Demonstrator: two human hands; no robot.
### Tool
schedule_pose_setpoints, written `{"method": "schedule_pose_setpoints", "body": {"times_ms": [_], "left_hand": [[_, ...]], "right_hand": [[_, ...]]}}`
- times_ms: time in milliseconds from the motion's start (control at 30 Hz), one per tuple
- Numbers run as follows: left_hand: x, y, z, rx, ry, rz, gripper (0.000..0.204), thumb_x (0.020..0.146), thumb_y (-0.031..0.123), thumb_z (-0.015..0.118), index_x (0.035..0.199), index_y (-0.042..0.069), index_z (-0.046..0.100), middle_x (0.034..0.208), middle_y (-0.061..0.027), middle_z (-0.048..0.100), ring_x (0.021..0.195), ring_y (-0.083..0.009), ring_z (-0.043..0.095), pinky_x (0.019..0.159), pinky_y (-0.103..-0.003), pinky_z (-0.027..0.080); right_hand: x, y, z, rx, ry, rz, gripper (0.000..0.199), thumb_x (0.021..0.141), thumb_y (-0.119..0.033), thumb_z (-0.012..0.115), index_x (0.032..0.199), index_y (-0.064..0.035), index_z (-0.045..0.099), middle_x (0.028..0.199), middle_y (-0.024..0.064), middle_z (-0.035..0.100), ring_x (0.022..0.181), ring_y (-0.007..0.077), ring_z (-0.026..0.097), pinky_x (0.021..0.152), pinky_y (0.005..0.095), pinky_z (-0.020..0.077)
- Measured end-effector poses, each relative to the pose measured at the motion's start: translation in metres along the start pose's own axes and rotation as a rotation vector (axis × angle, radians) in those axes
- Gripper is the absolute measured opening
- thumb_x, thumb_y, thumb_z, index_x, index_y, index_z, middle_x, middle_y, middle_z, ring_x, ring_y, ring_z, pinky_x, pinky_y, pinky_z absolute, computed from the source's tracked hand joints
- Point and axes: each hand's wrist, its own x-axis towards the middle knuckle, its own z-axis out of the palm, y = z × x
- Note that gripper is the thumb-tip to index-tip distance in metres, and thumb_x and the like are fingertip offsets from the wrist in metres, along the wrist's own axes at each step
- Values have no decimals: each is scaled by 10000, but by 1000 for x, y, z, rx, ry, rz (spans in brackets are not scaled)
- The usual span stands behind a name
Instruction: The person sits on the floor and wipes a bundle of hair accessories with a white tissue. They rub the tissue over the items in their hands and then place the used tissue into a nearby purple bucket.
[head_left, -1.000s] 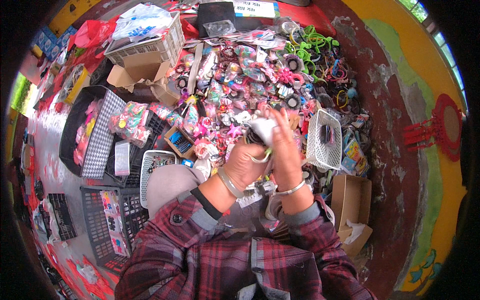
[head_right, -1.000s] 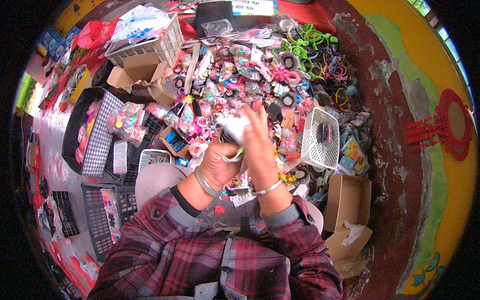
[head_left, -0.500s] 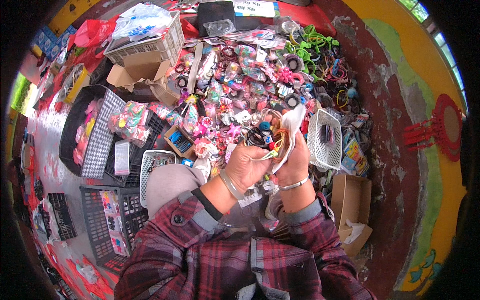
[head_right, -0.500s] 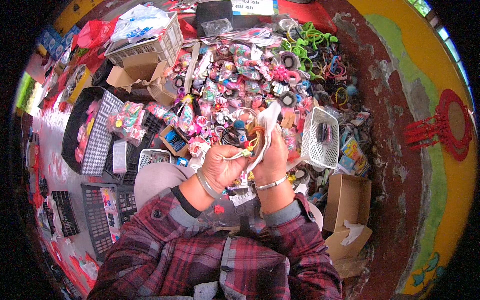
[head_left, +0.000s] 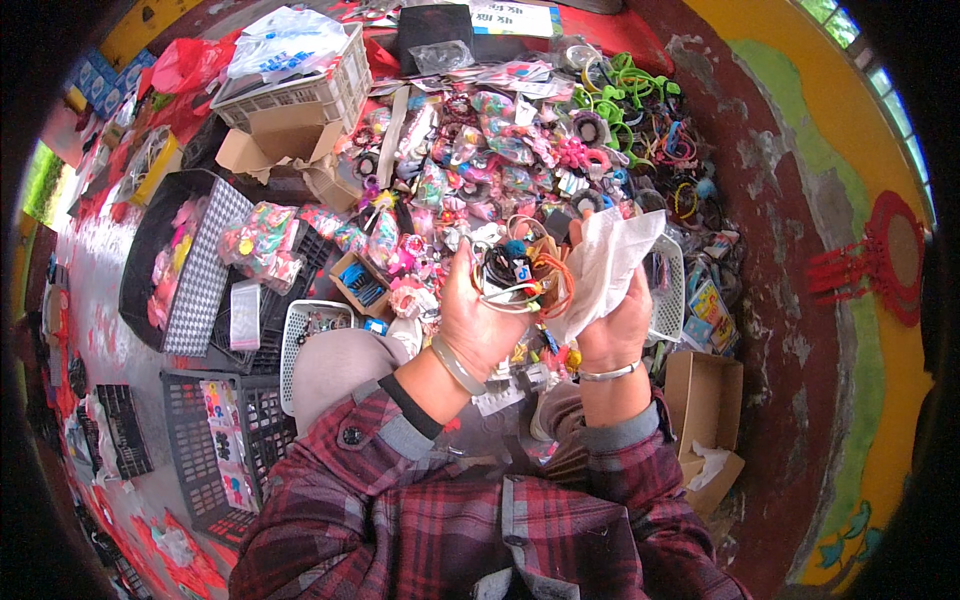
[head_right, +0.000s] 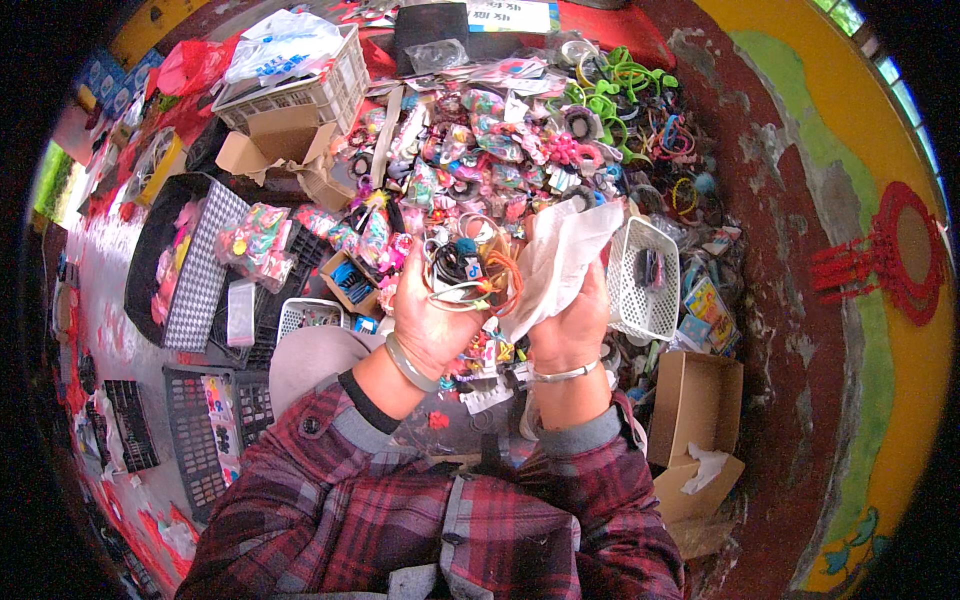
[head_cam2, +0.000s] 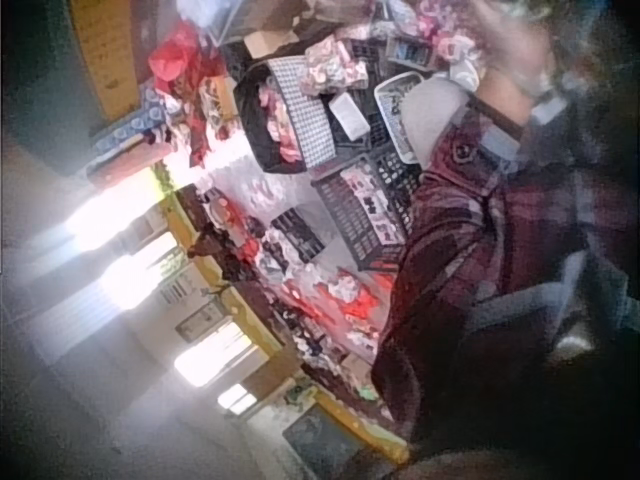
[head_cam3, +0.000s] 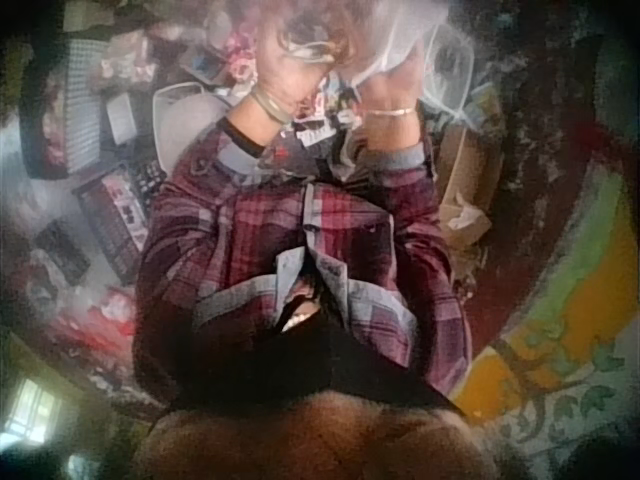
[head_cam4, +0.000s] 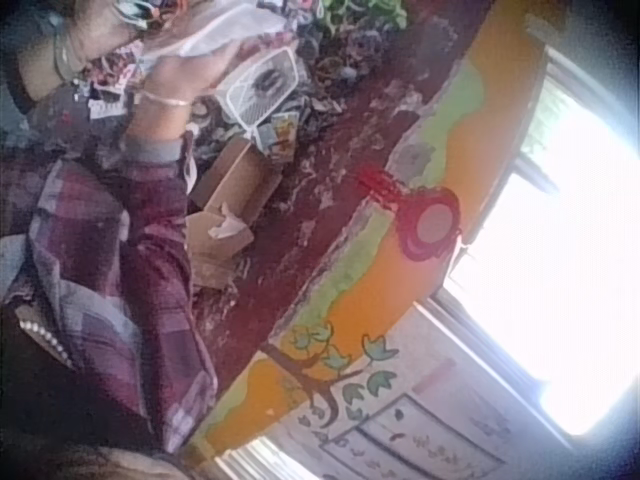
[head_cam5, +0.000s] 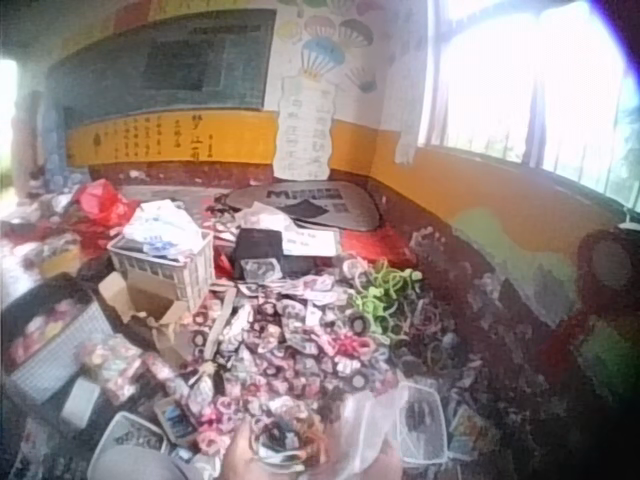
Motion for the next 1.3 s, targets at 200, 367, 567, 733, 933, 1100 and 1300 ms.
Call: {"method": "schedule_pose_setpoints", "body": {"times_ms": [200, 367, 567, 733, 933, 1100, 1300], "left_hand": [[4, -6, -10, 114, 73, 28, 396, 952, 298, 328, 1175, 29, 515, 1126, -136, 580, 1044, -281, 549, 932, -442, 422], [-2, -11, -20, 126, 94, -32, 442, 914, 364, 439, 1263, 92, 457, 1223, -97, 533, 1109, -245, 522, 971, -389, 402], [1, 2, -40, -1, -123, 37, 477, 945, 380, 322, 1342, 117, 335, 1378, -99, 362, 1292, -234, 315, 1096, -359, 196], [-5, -11, -31, 355, -135, 104, 548, 923, 417, 375, 1353, 81, 327, 1366, -127, 377, 1239, -254, 389, 1061, -401, 279], [-5, -22, -21, 247, 179, 20, 378, 922, 312, 411, 1179, 51, 508, 1158, -87, 567, 1066, -210, 536, 959, -371, 400], [4, -1, -25, 179, 101, 84, 365, 919, 320, 412, 1175, 87, 525, 1159, -78, 572, 1051, -196, 550, 949, -353, 409], [2, 1, -15, 300, 6, 141, 435, 939, 372, 366, 1235, 73, 475, 1242, -86, 518, 1153, -207, 480, 1019, -339, 343]], "right_hand": [[-6, -6, 18, -193, 8, -110, 446, 950, -314, 333, 1298, -45, 405, 1260, 155, 491, 1142, 299, 475, 952, 419, 399], [-11, 38, 13, -1855, -265, -648, 466, 903, -250, 463, 1313, -36, 408, 1404, 208, 306, 1330, 376, 209, 1067, 460, 191], [-33, 63, 28, -1915, -606, -478, 429, 865, -188, 503, 1283, -98, 467, 1407, 201, 303, 1323, 414, 214, 1066, 503, 169], [-24, 56, 21, -2081, -491, -584, 405, 868, -187, 494, 1265, -111, 492, 1414, 190, 301, 1330, 416, 192, 1068, 506, 157], [-2, 42, 9, -1993, -94, -660, 375, 918, -232, 425, 1255, -89, 503, 1425, 190, 285, 1335, 423, 166, 1069, 499, 137], [-8, 53, 3, -1873, -241, -596, 384, 921, -195, 425, 1279, -63, 471, 1415, 189, 306, 1337, 404, 182, 1075, 460, 161], [-25, 56, 24, -1828, -473, -563, 356, 914, -179, 443, 1245, -68, 514, 1409, 164, 331, 1342, 358, 218, 1085, 449, 154]]}}
